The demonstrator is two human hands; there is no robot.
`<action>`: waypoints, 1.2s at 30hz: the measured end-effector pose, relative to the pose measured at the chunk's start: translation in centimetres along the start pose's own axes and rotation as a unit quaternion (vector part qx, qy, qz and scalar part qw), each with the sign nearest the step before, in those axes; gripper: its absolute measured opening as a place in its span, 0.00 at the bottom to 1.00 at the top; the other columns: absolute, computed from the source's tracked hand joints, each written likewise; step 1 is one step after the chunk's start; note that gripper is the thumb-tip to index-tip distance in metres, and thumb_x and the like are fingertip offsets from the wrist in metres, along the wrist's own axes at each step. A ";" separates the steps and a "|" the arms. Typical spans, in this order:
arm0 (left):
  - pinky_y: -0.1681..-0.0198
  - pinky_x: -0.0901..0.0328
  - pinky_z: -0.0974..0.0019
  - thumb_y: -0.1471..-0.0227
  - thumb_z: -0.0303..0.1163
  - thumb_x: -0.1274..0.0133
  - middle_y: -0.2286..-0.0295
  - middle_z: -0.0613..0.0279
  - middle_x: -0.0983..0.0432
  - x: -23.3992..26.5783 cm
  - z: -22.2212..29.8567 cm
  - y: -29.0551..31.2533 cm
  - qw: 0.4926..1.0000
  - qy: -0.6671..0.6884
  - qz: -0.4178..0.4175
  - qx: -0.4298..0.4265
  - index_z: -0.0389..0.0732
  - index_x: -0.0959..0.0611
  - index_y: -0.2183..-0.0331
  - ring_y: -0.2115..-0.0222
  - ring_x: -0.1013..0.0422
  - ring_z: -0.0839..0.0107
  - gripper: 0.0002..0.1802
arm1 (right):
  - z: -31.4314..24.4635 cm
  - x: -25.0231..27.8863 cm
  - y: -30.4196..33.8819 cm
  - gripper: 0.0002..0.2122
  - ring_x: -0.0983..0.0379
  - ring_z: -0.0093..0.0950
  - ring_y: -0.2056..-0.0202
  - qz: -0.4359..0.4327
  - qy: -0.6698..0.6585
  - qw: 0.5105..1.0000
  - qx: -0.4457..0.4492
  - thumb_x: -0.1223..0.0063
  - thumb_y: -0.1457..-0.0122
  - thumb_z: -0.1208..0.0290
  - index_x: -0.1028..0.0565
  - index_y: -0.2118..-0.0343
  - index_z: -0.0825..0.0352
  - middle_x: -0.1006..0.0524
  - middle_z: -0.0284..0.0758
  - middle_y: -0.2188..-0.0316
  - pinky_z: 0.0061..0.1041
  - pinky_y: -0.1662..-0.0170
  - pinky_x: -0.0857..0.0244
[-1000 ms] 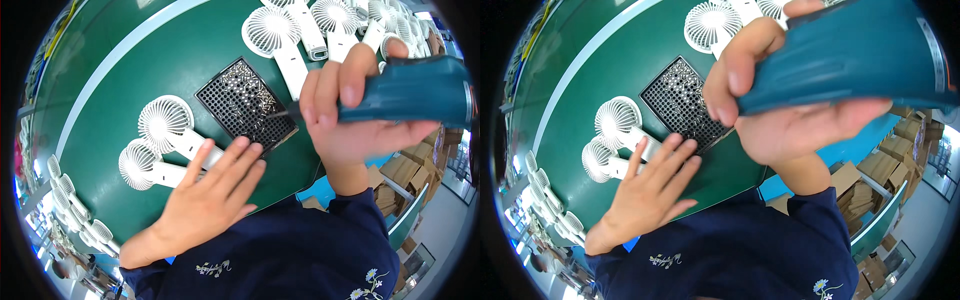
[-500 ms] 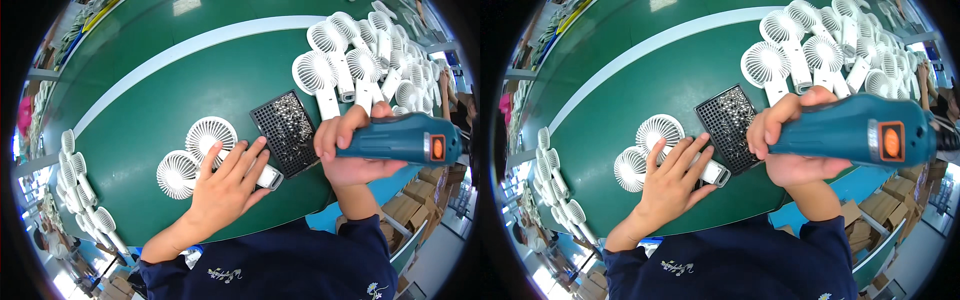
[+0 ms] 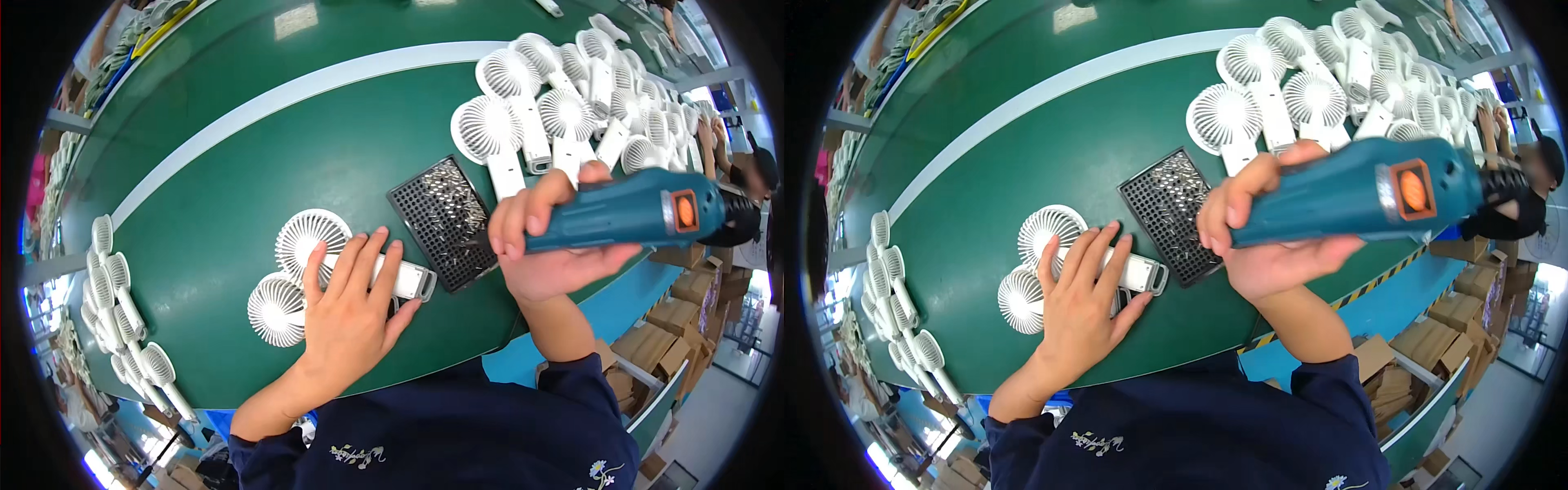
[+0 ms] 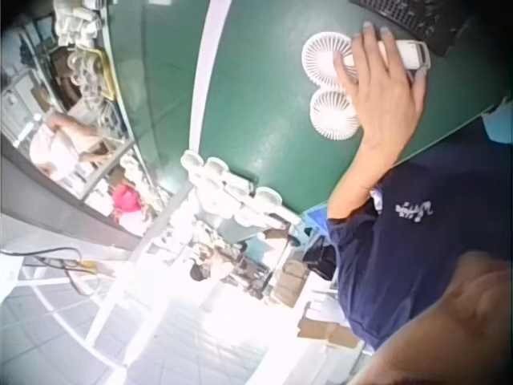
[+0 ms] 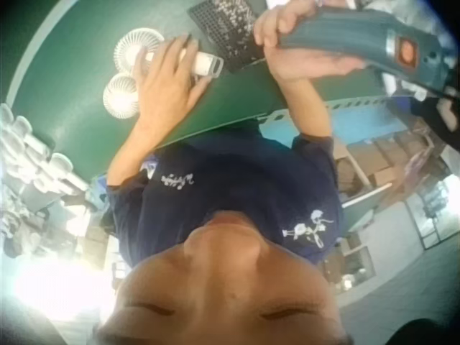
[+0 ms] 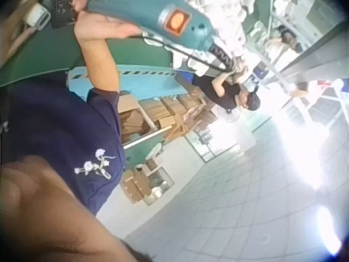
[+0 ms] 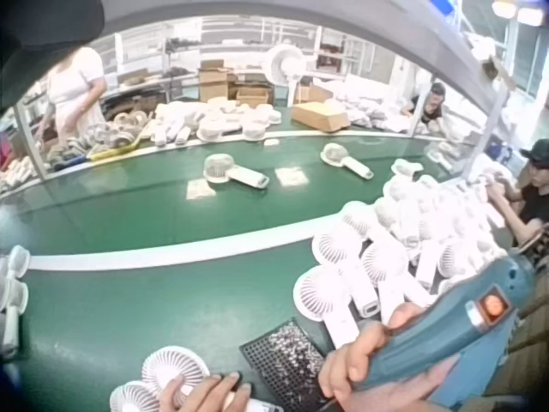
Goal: Assembling portable handheld fans by driving screws into the plastic housing using an electric screwdriver on an assembly line.
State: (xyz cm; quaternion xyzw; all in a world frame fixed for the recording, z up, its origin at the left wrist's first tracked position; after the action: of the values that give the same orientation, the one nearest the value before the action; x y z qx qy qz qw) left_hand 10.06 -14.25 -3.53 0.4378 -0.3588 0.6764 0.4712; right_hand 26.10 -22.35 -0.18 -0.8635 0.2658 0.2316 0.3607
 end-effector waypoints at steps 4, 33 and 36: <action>0.37 0.58 0.45 0.55 0.43 0.39 0.47 0.57 0.32 0.2 -0.1 0.0 1.000 -0.026 0.010 -0.010 0.37 0.26 0.49 0.46 0.36 0.60 0.33 | 0.4 -0.1 -0.1 0.37 0.33 0.29 0.81 -0.047 -0.005 0.999 -0.006 0.65 0.43 0.30 0.42 0.42 0.58 0.31 0.37 0.72 0.31 0.79 0.36; 0.61 0.46 0.64 0.68 0.26 0.32 0.79 0.72 0.30 2.1 0.7 -0.9 0.954 0.255 0.125 -0.095 0.42 0.15 0.75 0.75 0.34 0.73 0.11 | -1.5 -4.0 0.3 0.30 0.40 0.21 0.90 -0.024 -0.087 0.995 -0.031 0.65 0.38 0.38 0.37 0.45 0.59 0.33 0.29 0.78 0.24 0.87 0.39; 0.60 0.46 0.64 0.67 0.26 0.32 0.79 0.72 0.30 2.2 0.7 -0.8 0.951 0.264 0.131 -0.099 0.41 0.15 0.75 0.75 0.34 0.73 0.10 | -1.3 -3.7 0.3 0.31 0.40 0.21 0.89 -0.017 -0.090 0.995 -0.033 0.67 0.38 0.37 0.38 0.44 0.59 0.33 0.29 0.78 0.24 0.87 0.39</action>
State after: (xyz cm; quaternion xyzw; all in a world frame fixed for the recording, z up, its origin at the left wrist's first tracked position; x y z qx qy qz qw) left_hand 10.65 -13.92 -1.18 0.1442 -0.3412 0.7843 0.4976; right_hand 23.40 -22.45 2.64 -0.8551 0.2094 0.3110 0.3580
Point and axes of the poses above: each hand's wrist, its own y-axis away from the middle knuckle, its own x-axis out of the back of the hand, z = x × y, the point moved 10 cm from there along -y, towards the middle knuckle
